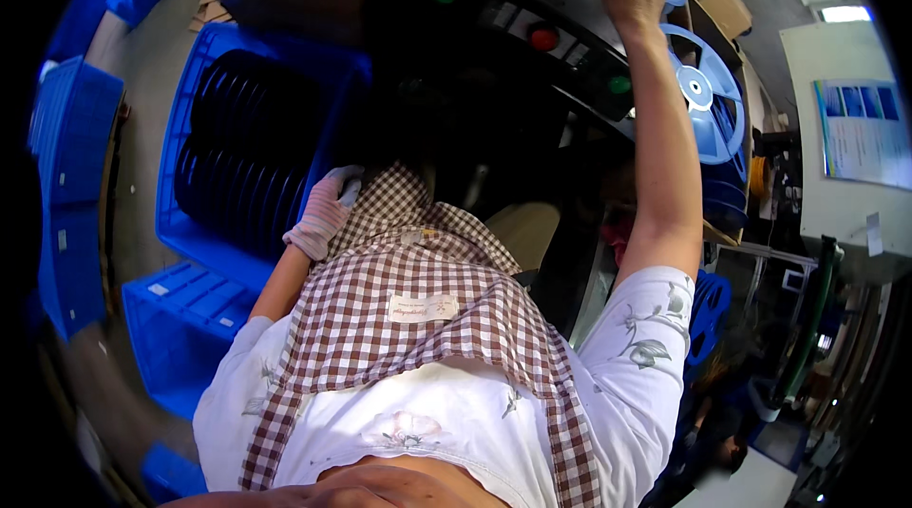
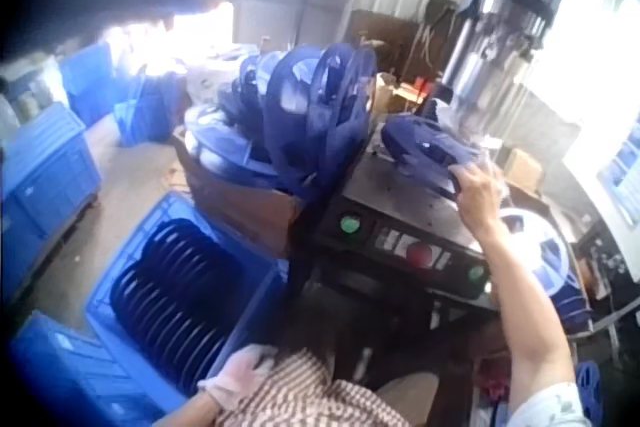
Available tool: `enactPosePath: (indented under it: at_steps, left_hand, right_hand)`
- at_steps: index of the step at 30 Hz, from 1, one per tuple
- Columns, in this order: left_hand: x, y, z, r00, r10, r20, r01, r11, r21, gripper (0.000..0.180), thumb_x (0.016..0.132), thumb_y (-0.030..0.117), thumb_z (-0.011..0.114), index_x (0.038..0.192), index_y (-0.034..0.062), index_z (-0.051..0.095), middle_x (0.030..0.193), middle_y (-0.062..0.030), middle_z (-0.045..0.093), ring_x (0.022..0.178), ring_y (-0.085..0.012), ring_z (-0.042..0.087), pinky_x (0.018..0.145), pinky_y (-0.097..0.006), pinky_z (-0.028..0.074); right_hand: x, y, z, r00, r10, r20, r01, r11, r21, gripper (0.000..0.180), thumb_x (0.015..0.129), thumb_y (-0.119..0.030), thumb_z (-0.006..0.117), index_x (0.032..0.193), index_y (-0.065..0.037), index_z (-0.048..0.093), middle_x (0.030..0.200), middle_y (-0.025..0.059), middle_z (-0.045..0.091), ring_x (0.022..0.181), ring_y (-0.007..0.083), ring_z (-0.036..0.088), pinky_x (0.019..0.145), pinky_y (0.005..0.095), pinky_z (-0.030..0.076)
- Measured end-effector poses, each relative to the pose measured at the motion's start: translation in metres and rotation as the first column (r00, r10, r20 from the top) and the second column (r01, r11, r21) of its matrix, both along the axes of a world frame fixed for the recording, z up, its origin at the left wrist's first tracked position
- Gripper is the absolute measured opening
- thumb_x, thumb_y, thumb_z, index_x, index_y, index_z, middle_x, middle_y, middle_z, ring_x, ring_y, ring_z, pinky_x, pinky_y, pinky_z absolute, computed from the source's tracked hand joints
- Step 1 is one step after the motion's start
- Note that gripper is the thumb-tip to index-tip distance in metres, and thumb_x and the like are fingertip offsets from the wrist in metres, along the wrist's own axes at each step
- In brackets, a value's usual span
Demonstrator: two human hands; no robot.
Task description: The person repeatedly picks up blue plastic fan blades and circular frames, aligns them, and presses them together by hand. They place the assembled units into a blue crate and continue the cycle with additional parts from a nearby bin.
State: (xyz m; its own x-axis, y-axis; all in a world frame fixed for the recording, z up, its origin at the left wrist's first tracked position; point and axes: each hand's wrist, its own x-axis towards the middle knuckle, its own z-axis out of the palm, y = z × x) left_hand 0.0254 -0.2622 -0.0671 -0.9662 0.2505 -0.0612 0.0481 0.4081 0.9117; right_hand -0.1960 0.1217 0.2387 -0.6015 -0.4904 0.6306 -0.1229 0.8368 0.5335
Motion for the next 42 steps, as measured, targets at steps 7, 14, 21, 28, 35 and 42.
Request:
enactPosePath:
  at_steps: [7, 14, 21, 28, 35, 42]
  left_hand:
    - [0.002, -0.022, 0.010, 1.000, -0.017, 0.018, 0.019, 0.992, -0.121, 0.028, 0.090, 0.014, 0.056, 0.115, 0.0036, 0.060, 0.111, -0.0185, 0.062, 0.104, -0.0356, 0.059, 0.088, -0.040, 0.048]
    - [-0.006, -0.050, 0.000, 0.984, 0.055, 0.171, -0.030, 0.989, -0.148, 0.029, 0.091, 0.009, 0.056, 0.119, 0.0023, 0.059, 0.114, -0.0184, 0.062, 0.105, -0.0324, 0.060, 0.090, -0.037, 0.050]
    - [-0.091, -0.130, -0.026, 0.911, 0.401, 0.094, -0.355, 0.880, -0.317, 0.039, 0.090, 0.017, 0.058, 0.127, 0.0077, 0.053, 0.116, -0.0178, 0.061, 0.105, -0.0305, 0.060, 0.093, -0.039, 0.049]
    - [-0.153, -0.221, -0.081, 0.805, 0.587, -0.093, -0.493, 0.573, -0.654, 0.061, 0.088, 0.032, 0.057, 0.138, 0.0031, 0.037, 0.133, -0.0205, 0.049, 0.126, -0.0348, 0.045, 0.106, -0.042, 0.037]
    - [-0.232, -0.261, -0.071, 0.741, 0.671, -0.031, -0.519, 0.543, -0.660, 0.066, 0.087, 0.047, 0.055, 0.138, 0.0065, 0.042, 0.144, -0.0159, 0.040, 0.133, -0.0320, 0.038, 0.109, -0.045, 0.031]
    - [-0.199, -0.199, -0.058, 0.765, 0.636, -0.102, -0.540, 0.547, -0.639, 0.048, 0.089, 0.040, 0.059, 0.125, 0.0080, 0.056, 0.115, -0.0146, 0.062, 0.109, -0.0301, 0.058, 0.098, -0.044, 0.041]
  right_hand:
    - [0.112, 0.105, 0.068, 0.998, -0.061, 0.029, 0.065, 0.980, -0.188, 0.024, 0.090, -0.016, 0.059, 0.112, -0.010, 0.067, 0.106, 0.0089, 0.068, 0.095, 0.0244, 0.062, 0.084, 0.0347, 0.047]
    - [0.292, 0.069, 0.059, 0.998, -0.037, -0.053, -0.008, 0.739, -0.673, 0.020, 0.088, -0.003, 0.055, 0.105, 0.000, 0.066, 0.097, 0.0186, 0.068, 0.086, 0.0240, 0.066, 0.080, 0.0334, 0.052]
    - [0.242, -0.066, -0.011, 0.774, 0.614, 0.155, 0.073, 0.157, -0.985, 0.017, 0.084, 0.002, 0.057, 0.099, 0.003, 0.065, 0.094, 0.0197, 0.067, 0.086, 0.0224, 0.065, 0.076, 0.0305, 0.051]
    - [0.129, -0.193, -0.036, 0.384, 0.857, 0.344, 0.273, 0.251, -0.929, 0.016, 0.084, 0.003, 0.058, 0.098, 0.005, 0.066, 0.100, 0.0188, 0.066, 0.084, 0.0192, 0.063, 0.073, 0.0254, 0.048]
    - [0.057, -0.337, 0.019, 0.159, 0.891, 0.426, -0.315, 0.455, -0.833, 0.021, 0.083, 0.004, 0.059, 0.102, 0.001, 0.068, 0.090, 0.0119, 0.067, 0.082, 0.0166, 0.065, 0.074, 0.0274, 0.050]
    - [-0.002, -0.449, 0.023, 0.026, 0.715, 0.699, -0.718, 0.499, -0.484, 0.028, 0.088, -0.006, 0.057, 0.114, -0.008, 0.064, 0.103, 0.0134, 0.065, 0.095, 0.0263, 0.064, 0.079, 0.0339, 0.052]
